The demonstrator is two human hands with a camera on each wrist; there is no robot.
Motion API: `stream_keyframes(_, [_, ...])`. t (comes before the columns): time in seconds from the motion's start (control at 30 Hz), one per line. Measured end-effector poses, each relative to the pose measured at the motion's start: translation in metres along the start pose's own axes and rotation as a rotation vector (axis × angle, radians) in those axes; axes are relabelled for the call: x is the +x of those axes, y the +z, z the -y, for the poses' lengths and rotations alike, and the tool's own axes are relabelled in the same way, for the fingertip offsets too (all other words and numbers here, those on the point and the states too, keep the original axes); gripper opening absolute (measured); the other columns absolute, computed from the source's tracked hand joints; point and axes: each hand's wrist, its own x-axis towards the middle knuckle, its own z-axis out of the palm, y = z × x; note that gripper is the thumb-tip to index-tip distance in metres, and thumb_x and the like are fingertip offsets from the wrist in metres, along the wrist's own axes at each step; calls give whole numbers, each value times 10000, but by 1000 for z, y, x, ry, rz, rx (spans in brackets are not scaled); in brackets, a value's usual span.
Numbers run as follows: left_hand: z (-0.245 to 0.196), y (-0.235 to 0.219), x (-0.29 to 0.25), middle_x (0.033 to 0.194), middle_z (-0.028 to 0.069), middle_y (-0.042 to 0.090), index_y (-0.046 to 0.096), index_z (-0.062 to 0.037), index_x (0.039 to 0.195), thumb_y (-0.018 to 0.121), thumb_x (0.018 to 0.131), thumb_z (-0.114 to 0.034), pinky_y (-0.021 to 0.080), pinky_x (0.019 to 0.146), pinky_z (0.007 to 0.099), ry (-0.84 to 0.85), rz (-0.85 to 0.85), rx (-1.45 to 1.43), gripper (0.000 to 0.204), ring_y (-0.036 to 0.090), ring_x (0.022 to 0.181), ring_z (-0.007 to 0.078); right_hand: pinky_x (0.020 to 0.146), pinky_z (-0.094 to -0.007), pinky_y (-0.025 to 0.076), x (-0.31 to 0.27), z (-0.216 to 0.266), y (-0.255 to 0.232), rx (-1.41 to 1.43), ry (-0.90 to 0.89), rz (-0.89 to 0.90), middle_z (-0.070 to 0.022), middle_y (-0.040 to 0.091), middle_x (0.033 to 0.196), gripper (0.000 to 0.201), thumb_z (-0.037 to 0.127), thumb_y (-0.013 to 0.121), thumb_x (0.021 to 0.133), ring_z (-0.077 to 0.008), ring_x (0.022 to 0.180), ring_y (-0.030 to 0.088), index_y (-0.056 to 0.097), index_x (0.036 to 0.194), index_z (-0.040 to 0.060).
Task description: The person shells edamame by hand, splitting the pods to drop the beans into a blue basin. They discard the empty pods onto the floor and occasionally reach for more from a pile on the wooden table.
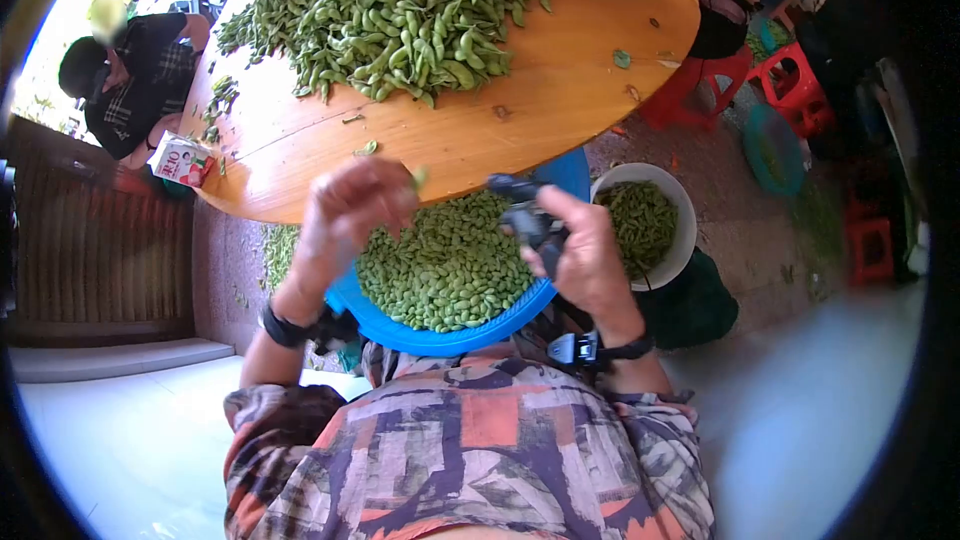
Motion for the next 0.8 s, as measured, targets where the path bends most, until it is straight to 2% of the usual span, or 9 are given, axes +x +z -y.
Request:
stream_keyframes(0.13, [26,41,-18,838,49,670,634,13,993,681,885,-23,501,590,214,-51,-32,-196,122,618,683,81,465,-181,364,8,0,22,211,144,121,47,537,655,177,57,532,938,-14,533,475,642,1062,-3])
stream_keyframes(0.33, [41,56,-25,785,39,664,633,14,965,671,886,2,483,583,210,101,-166,48,88,596,663,67,470,-185,343,4,-18,18,164,149,83,52,500,629,160,82,539,907,-12,539,439,634,1006,-1])
stream_keyframes(0.4, [41,54,-26,776,54,666,635,9,942,687,873,-7,481,577,213,-40,-120,-217,88,592,644,87,464,-187,333,5,-16,18,204,159,93,44,497,620,156,88,535,908,-16,532,435,632,989,-3])
stream_keyframes(0.47, [54,51,-24,814,95,672,627,2,957,683,877,-32,463,530,224,-46,-64,-410,104,586,605,120,458,-190,323,8,-16,16,243,170,102,37,495,611,154,94,531,909,-20,524,431,630,972,-5])
stream_keyframes(0.53, [65,52,-26,878,136,672,614,-6,1010,674,888,-76,430,478,233,-210,91,-931,153,575,564,146,453,-193,309,9,-19,12,478,205,233,27,491,604,154,99,520,913,-25,517,424,625,956,-5])
stream_keyframes(0.57, [72,57,-26,924,160,664,597,-16,1053,672,890,-100,401,443,240,-166,144,-1048,198,557,533,156,453,-193,309,9,-20,12,480,206,232,27,491,604,154,99,520,913,-25,517,424,625,956,-5])
stream_keyframes(0.67, [84,62,-25,920,156,663,596,-25,1045,683,885,-120,406,455,233,-181,138,-1127,205,555,537,155,456,-194,304,9,-22,14,567,231,241,32,488,602,168,108,509,920,-23,513,422,628,944,-8])
stream_keyframes(0.73, [75,64,-25,910,137,663,592,-26,1035,688,881,-101,410,472,221,-207,91,-1080,196,555,551,142,468,-195,314,8,-25,15,249,151,142,35,497,621,150,108,536,917,-27,510,413,637,932,-1])
stream_keyframes(0.8, [67,65,-26,808,47,642,580,-41,958,721,855,-45,450,520,226,-132,-24,-661,174,562,595,92,493,-210,335,6,-13,22,103,134,114,21,500,643,121,91,557,901,-48,537,434,635,918,0])
